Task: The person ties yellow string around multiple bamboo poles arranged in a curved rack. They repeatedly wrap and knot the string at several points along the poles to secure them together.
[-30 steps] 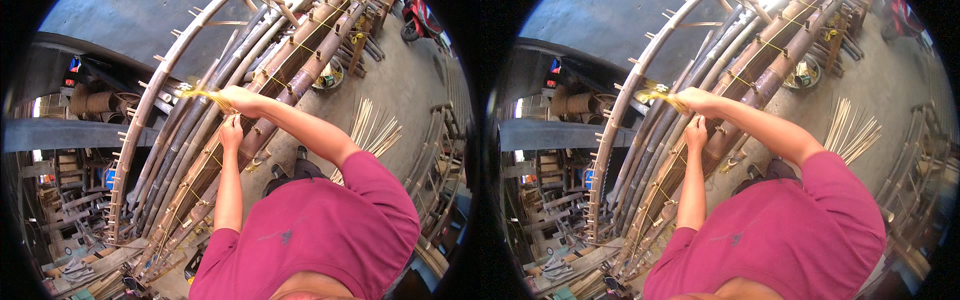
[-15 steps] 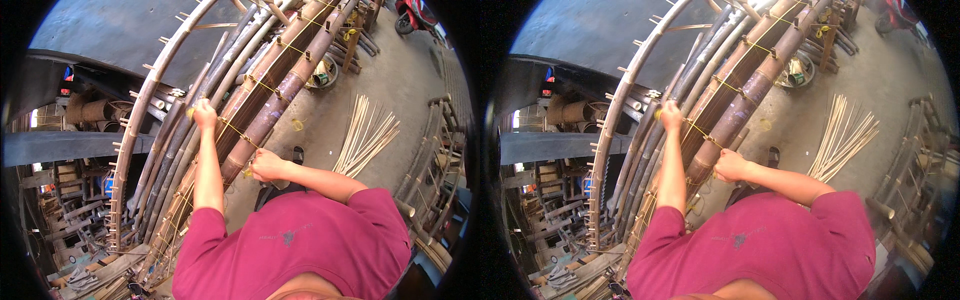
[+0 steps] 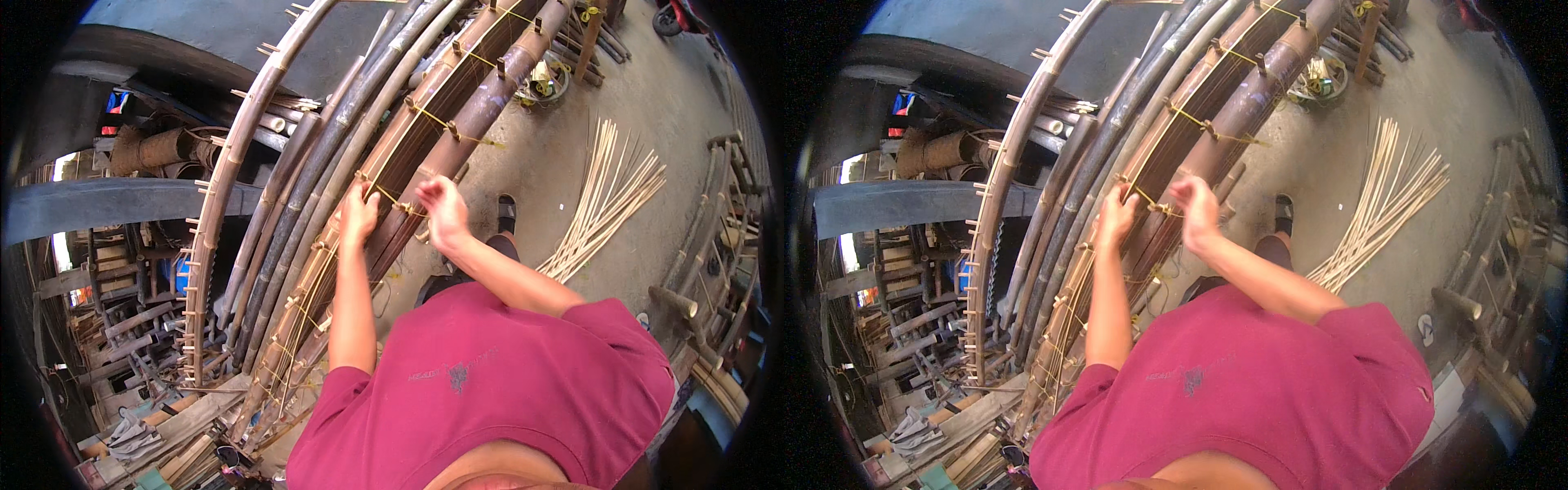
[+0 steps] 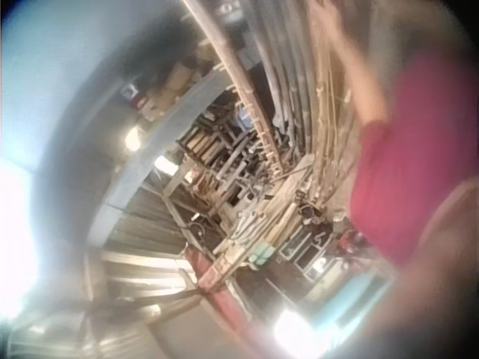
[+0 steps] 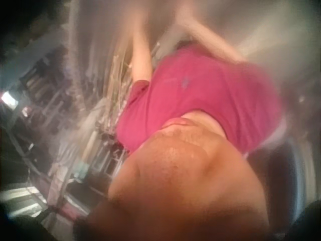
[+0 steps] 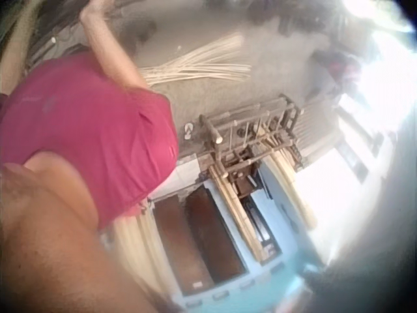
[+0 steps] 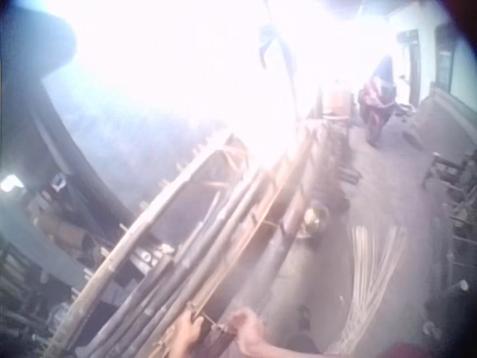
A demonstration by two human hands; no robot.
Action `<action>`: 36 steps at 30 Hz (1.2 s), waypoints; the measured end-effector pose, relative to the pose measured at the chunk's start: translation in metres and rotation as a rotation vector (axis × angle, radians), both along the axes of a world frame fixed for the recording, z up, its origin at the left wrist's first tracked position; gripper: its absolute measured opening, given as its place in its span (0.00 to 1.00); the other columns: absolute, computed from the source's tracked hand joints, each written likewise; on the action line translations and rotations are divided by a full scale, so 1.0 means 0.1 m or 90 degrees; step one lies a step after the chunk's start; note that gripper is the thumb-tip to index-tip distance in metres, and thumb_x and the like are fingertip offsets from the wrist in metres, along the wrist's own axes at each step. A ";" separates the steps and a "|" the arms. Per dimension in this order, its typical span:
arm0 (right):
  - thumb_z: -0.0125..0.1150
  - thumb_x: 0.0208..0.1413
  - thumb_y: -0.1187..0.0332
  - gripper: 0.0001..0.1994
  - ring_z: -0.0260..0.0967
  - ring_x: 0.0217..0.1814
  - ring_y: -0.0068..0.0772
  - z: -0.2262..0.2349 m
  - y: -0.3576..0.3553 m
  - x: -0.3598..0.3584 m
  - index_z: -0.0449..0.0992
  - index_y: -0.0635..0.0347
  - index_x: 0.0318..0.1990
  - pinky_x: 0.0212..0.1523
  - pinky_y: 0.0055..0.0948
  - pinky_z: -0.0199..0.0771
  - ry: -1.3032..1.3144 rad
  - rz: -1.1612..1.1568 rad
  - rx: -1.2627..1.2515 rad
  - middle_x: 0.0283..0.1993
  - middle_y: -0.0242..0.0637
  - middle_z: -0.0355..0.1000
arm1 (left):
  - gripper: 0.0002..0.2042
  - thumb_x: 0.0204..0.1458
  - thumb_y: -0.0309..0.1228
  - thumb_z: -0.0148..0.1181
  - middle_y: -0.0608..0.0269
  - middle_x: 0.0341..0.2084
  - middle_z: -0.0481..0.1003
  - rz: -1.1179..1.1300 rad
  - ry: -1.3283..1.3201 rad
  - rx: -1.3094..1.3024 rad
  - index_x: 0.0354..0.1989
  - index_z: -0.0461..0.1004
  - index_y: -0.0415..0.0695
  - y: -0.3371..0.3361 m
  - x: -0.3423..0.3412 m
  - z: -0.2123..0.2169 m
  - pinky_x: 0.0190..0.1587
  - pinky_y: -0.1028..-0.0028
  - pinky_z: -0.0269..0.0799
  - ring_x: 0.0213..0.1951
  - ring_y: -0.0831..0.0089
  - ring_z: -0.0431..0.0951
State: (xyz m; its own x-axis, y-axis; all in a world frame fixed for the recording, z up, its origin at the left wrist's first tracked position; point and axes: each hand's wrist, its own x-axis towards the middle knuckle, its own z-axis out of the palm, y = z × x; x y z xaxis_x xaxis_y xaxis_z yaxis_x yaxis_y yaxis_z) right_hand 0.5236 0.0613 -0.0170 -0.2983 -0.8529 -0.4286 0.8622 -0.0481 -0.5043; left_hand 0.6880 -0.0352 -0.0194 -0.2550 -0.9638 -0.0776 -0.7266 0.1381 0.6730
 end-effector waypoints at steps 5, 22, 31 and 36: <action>0.42 0.67 0.63 0.14 0.65 0.27 0.25 1.33 -0.13 0.68 0.72 0.60 0.38 0.31 0.24 0.66 -0.045 0.404 -0.495 0.27 0.32 0.67 | 0.16 0.57 0.39 0.57 0.49 0.44 0.78 0.054 -0.162 -0.083 0.47 0.74 0.39 0.06 -0.27 0.08 0.51 0.59 0.70 0.47 0.51 0.78; 0.36 0.62 0.37 0.32 0.70 0.56 0.43 1.04 -1.38 0.38 0.77 0.50 0.54 0.64 0.54 0.54 1.285 0.633 -0.082 0.49 0.43 0.76 | 0.18 0.61 0.45 0.47 0.45 0.39 0.79 0.094 -0.145 -0.058 0.44 0.78 0.44 0.04 -0.13 -0.05 0.60 0.48 0.54 0.48 0.44 0.75; 0.48 0.64 0.49 0.26 0.68 0.28 0.44 1.23 -0.56 -0.31 0.74 0.64 0.24 0.38 0.42 0.70 0.696 0.775 -0.499 0.24 0.48 0.71 | 0.16 0.60 0.44 0.50 0.48 0.32 0.79 0.132 -0.073 -0.093 0.40 0.81 0.47 0.02 -0.06 -0.17 0.50 0.59 0.61 0.41 0.52 0.77; 0.52 0.59 0.59 0.21 0.68 0.26 0.61 -0.26 0.30 -0.28 0.72 0.65 0.18 0.32 0.51 0.70 1.005 0.554 -0.541 0.19 0.53 0.69 | 0.13 0.60 0.37 0.52 0.48 0.36 0.79 0.102 -0.047 -0.137 0.43 0.79 0.43 0.05 -0.20 0.09 0.43 0.61 0.71 0.39 0.53 0.79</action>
State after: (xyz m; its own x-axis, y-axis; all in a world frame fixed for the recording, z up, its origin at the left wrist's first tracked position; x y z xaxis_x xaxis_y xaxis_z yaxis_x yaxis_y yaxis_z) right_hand 0.4956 0.0912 -0.0427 0.5943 -0.7578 0.2694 -0.3221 -0.5311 -0.7837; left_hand 0.6679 -0.0303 -0.0105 -0.0988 -0.9877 0.1211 -0.7968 0.1514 0.5849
